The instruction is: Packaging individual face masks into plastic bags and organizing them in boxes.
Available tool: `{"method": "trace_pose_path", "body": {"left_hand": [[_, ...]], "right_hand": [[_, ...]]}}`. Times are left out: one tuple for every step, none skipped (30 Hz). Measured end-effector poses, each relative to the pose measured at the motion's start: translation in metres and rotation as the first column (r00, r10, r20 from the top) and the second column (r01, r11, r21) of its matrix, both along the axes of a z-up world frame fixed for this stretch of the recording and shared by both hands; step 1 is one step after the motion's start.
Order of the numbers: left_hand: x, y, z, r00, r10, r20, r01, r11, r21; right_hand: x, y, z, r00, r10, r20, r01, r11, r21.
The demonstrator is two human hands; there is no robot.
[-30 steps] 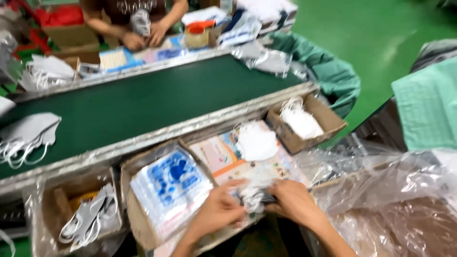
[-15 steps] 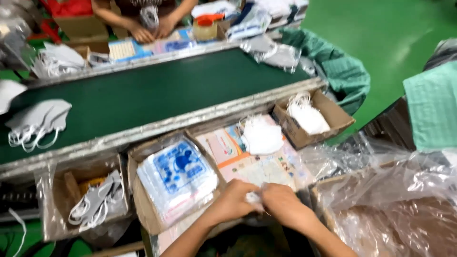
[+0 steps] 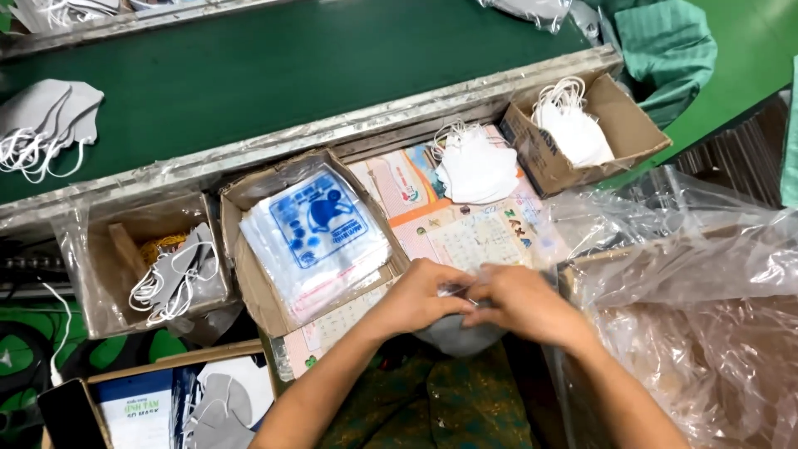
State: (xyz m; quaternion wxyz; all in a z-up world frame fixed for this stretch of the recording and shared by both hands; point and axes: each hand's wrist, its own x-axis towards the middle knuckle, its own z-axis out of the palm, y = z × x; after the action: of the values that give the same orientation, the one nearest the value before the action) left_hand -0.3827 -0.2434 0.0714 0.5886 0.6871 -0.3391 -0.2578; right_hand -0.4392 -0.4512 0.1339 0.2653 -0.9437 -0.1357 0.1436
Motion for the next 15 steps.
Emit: {"method": "trace_pose_path", "body": {"left_hand": [[-0.004, -0.004, -0.007, 0.999, -0.011, -0.05, 0.009, 1.0, -0.026], [-0.005, -0.005, -0.014, 0.999, -0.015, -0.049, 0.014, 1.0, -0.025], [-0.006, -0.007, -0.02, 0.985, 0.012, -0.171, -0.02, 0.999, -0.043], [-0.007, -0.007, -0.027, 0.956, 0.038, -0.29, -0.057, 0.997, -0.056], [-0.007, -0.005, -0.024, 0.956, 0.036, -0.29, -0.054, 0.997, -0.055], [-0.008, -0.002, -0.021, 0.94, 0.007, -0.342, -0.052, 0.991, -0.123], [-0.009, 0.0, -0.019, 0.92, -0.026, -0.392, -0.054, 0.98, -0.191], [-0.01, -0.001, -0.023, 0.919, -0.022, -0.394, -0.057, 0.98, -0.189], [-0.011, -0.002, -0.027, 0.911, -0.006, -0.412, -0.079, 0.979, -0.189], [-0.012, -0.002, -0.031, 0.903, 0.009, -0.43, -0.099, 0.977, -0.187], [-0.015, -0.004, -0.034, 0.902, 0.013, -0.432, -0.102, 0.977, -0.185], [-0.015, -0.006, -0.037, 0.903, -0.008, -0.429, -0.086, 0.976, -0.199], [-0.015, -0.01, -0.039, 0.904, -0.028, -0.426, -0.07, 0.975, -0.213], [-0.014, -0.006, -0.029, 0.905, -0.03, -0.424, -0.068, 0.975, -0.213], [-0.012, -0.003, -0.019, 0.893, -0.016, -0.449, -0.107, 0.963, -0.248]], "right_hand": [[-0.002, 0.003, -0.009, 0.994, 0.11, 0.015, -0.109, 0.992, -0.056], [0.0, 0.002, -0.007, 0.994, 0.105, 0.015, -0.104, 0.993, -0.055], [0.002, 0.001, -0.004, 0.996, 0.085, 0.023, -0.083, 0.994, -0.069], [0.004, 0.0, -0.002, 0.997, 0.065, 0.032, -0.063, 0.995, -0.082], [0.003, 0.001, 0.01, 0.998, 0.063, 0.033, -0.06, 0.995, -0.081], [0.002, 0.001, 0.021, 0.991, -0.13, -0.027, 0.131, 0.99, 0.055], [0.0, 0.002, 0.032, 0.945, -0.307, -0.114, 0.323, 0.93, 0.174], [-0.001, -0.001, 0.02, 0.946, -0.303, -0.116, 0.32, 0.931, 0.174], [-0.002, -0.004, 0.008, 0.971, -0.233, -0.042, 0.237, 0.948, 0.214], [-0.004, -0.007, -0.004, 0.986, -0.164, 0.035, 0.151, 0.957, 0.247], [-0.004, -0.008, -0.008, 0.986, -0.162, 0.033, 0.149, 0.957, 0.249], [-0.003, -0.011, -0.012, 0.989, -0.142, 0.041, 0.13, 0.967, 0.221], [-0.002, -0.014, -0.015, 0.991, -0.122, 0.048, 0.111, 0.975, 0.192], [-0.005, -0.015, -0.009, 0.991, -0.124, 0.05, 0.112, 0.975, 0.192], [-0.007, -0.016, -0.003, 0.936, -0.216, 0.277, 0.144, 0.955, 0.258]]}}
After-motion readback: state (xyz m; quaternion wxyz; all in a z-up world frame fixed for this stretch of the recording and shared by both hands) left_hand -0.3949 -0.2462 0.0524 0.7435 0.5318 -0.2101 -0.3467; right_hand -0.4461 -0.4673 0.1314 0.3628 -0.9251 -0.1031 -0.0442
